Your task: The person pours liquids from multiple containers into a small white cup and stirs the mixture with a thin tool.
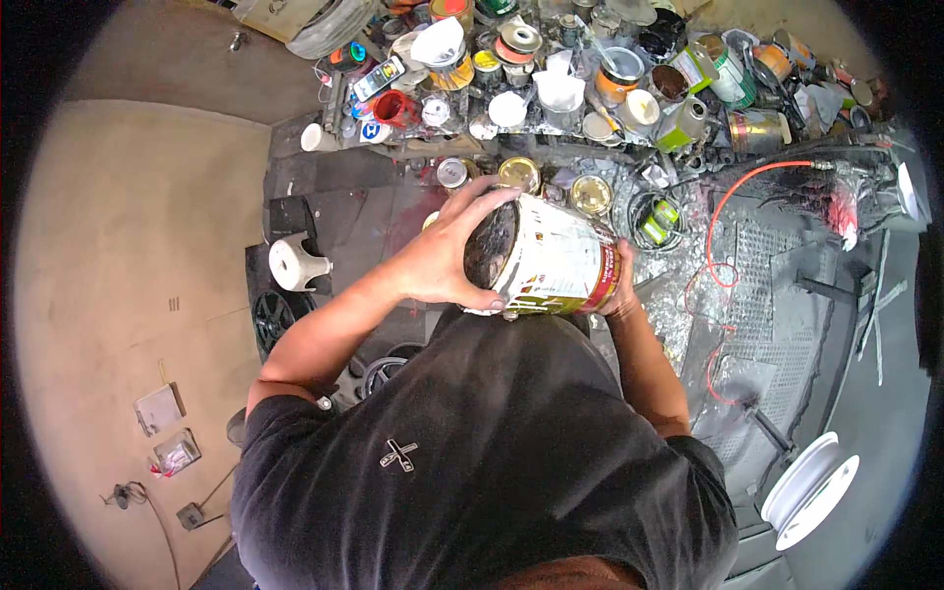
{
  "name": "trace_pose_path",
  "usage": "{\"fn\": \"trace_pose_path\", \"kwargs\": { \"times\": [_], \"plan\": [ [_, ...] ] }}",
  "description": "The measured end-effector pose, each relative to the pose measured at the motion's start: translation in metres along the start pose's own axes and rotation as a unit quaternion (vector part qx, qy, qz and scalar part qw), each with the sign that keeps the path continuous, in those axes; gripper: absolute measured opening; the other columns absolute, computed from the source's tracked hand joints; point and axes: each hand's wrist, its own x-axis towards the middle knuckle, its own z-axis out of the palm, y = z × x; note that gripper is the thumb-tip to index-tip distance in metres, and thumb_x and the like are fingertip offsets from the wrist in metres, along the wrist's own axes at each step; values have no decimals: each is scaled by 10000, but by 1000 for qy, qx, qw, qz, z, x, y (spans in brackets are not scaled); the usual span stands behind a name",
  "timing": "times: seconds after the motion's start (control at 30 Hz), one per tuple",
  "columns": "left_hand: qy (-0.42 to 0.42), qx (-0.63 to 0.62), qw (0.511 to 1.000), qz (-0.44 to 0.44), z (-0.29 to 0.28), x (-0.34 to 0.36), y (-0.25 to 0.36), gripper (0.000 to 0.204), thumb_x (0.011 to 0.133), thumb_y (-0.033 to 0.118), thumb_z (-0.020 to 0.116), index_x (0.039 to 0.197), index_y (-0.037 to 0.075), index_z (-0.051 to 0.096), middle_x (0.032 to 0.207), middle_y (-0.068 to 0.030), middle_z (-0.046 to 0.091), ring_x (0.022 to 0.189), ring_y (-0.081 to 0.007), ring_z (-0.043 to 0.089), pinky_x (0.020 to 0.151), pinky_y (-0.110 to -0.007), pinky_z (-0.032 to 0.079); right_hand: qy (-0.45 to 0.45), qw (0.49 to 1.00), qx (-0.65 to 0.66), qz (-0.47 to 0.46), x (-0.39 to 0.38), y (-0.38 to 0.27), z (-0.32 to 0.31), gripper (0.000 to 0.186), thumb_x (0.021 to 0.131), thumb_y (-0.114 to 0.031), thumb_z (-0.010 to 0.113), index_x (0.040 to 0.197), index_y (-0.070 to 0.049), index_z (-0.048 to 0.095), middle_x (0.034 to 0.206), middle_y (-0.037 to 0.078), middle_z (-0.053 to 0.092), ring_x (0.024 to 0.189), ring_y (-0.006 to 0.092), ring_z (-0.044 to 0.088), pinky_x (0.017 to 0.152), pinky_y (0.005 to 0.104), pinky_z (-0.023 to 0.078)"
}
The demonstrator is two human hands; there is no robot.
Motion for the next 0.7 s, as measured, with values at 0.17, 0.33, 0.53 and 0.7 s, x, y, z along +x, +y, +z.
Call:
{"fn": "trace_pose_path", "kwargs": {
  "times": [0.17, 0.33, 0.53, 0.7],
  "plan": [
    [-11, -4, 1000, -15, -3, -1, -4, 1285, 499, 331, 934, 1601, 139, 302, 1620, -254, 269, 1528, -432, 263, 1255, -492, 253, 6, 999, -10, 35, 5, -6, -10, 1053, 815, -835, 533, 1543, -77, 452, 1489, 195, 561, 1323, 396, 579, 1120, 573, 431],
    [-33, 14, 999, -9, -15, 10, 4, 1274, 508, 301, 933, 1598, 123, 300, 1609, -253, 287, 1516, -429, 277, 1258, -488, 248, 14, 999, -23, 37, 6, -8, -1, 1100, 780, -870, 533, 1547, -85, 453, 1509, 188, 545, 1339, 403, 560, 1126, 593, 407],
    [-43, 36, 997, 47, -26, 24, 3, 1151, 587, 262, 895, 1579, 107, 331, 1570, -215, 370, 1491, -384, 342, 1237, -482, 295, -22, 1000, -10, 14, 4, -3, -1, 1130, 750, -875, 546, 1555, -89, 441, 1520, 191, 532, 1349, 413, 548, 1127, 609, 405],
    [-81, -78, 993, -31, -30, 28, 14, 899, 789, 278, 787, 1548, 43, 367, 1530, -177, 456, 1435, -309, 433, 1189, -458, 356, -46, 995, 68, -50, -6, -15, -4, 1094, 774, -779, 620, 1558, -44, 413, 1523, 201, 524, 1322, 413, 572, 1138, 576, 432]
  ]
}}
